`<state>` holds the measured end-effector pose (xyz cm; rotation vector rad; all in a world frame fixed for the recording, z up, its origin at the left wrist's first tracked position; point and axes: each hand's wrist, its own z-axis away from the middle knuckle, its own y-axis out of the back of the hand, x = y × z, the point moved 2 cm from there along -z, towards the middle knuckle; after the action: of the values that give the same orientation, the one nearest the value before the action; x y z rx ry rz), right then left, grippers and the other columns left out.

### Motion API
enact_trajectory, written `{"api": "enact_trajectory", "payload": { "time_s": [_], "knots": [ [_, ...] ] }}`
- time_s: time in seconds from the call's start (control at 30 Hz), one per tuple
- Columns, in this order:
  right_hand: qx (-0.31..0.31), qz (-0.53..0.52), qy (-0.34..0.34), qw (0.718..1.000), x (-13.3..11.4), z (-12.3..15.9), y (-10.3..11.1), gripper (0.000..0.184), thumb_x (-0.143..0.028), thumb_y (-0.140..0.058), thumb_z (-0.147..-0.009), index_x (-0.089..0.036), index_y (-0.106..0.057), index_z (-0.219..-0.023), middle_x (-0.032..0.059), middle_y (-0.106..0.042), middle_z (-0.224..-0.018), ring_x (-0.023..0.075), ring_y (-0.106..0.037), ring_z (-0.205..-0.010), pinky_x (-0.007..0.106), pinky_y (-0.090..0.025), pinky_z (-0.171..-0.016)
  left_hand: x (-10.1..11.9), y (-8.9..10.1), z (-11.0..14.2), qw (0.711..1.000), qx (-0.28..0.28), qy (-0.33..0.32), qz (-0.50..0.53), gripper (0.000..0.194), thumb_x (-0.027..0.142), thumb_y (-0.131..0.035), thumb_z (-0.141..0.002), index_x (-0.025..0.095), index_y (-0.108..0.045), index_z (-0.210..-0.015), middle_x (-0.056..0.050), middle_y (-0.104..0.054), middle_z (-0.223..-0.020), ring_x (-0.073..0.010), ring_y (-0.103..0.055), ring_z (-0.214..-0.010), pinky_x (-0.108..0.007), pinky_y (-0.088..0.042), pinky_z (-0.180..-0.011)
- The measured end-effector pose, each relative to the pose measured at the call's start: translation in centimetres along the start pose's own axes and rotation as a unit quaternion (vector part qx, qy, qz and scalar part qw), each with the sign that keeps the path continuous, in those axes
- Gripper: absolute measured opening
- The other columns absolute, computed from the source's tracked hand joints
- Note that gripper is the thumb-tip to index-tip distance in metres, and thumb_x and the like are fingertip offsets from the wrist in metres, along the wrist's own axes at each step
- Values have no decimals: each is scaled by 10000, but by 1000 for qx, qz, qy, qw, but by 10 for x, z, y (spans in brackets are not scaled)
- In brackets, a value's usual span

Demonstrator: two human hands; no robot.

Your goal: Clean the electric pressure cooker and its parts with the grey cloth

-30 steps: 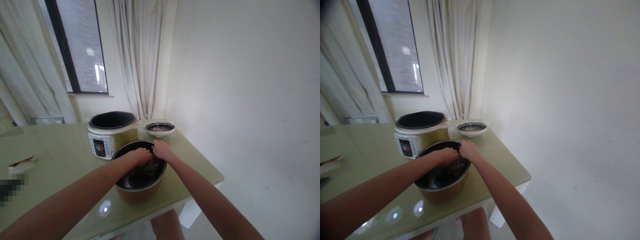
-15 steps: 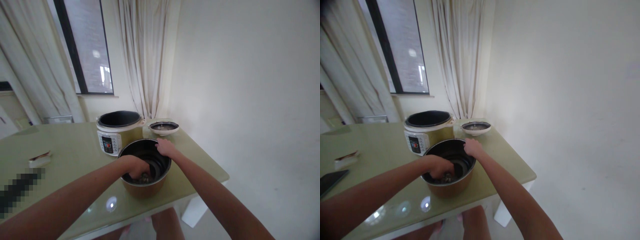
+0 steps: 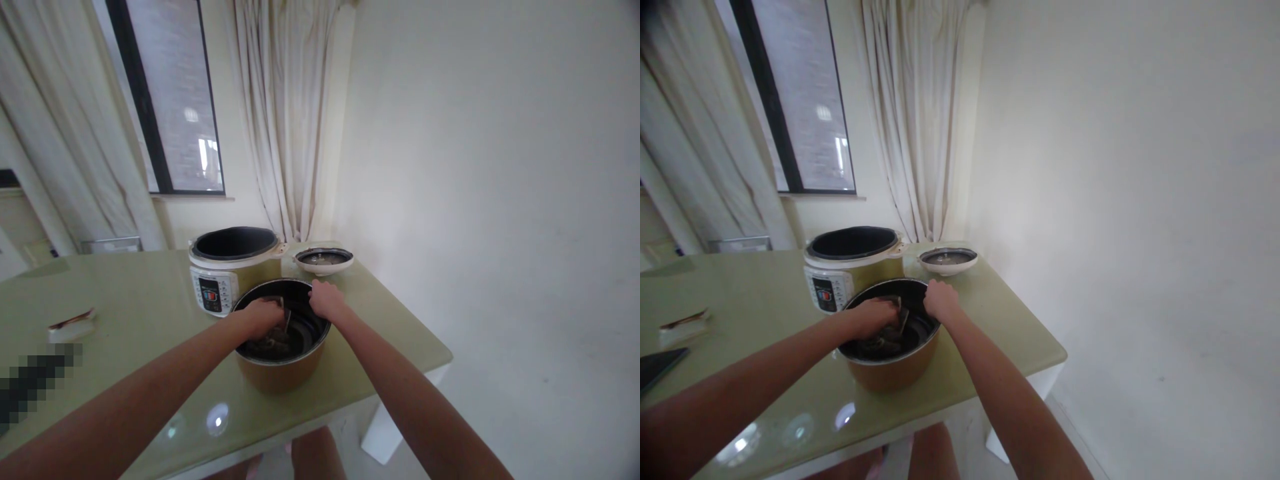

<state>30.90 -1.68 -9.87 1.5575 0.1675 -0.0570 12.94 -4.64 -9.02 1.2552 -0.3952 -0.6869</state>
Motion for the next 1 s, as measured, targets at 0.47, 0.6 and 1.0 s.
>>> {"api": "enact_trajectory", "payload": {
  "time_s": [0.47, 0.6, 1.0],
  "knots": [
    [-10, -4, 24, 1000, -9, 2, 0, 311, -397, -521, -1080, -256, -638, -1331, 175, -739, -1315, 323, -720, -1242, 441, -566, -978, 7, 2, 27, 963, -136, -41, 230, 462, 246, -679, -634, 212, -789, -1081, -81, -817, -1022, -319, -760, -936, -385, -607, -811],
    [-21, -1, 37, 999, -9, -1, 0, 333, -435, -508, -1086, -278, -625, -1355, 161, -725, -1353, 323, -706, -1264, 447, -556, -993, 9, 1, 39, 894, -124, 38, 429, 400, 262, -639, -546, 207, -749, -926, -12, -758, -824, -258, -713, -790, -323, -581, -690],
    [-17, -7, 35, 999, -9, 0, 1, 319, -402, -518, -1081, -261, -645, -1337, 164, -732, -1333, 317, -719, -1237, 423, -563, -970, 6, 31, 53, 978, 30, -7, 205, 411, 384, -597, -729, 225, -757, -1073, -110, -800, -1104, -340, -742, -1041, -440, -576, -948]
  ]
}}
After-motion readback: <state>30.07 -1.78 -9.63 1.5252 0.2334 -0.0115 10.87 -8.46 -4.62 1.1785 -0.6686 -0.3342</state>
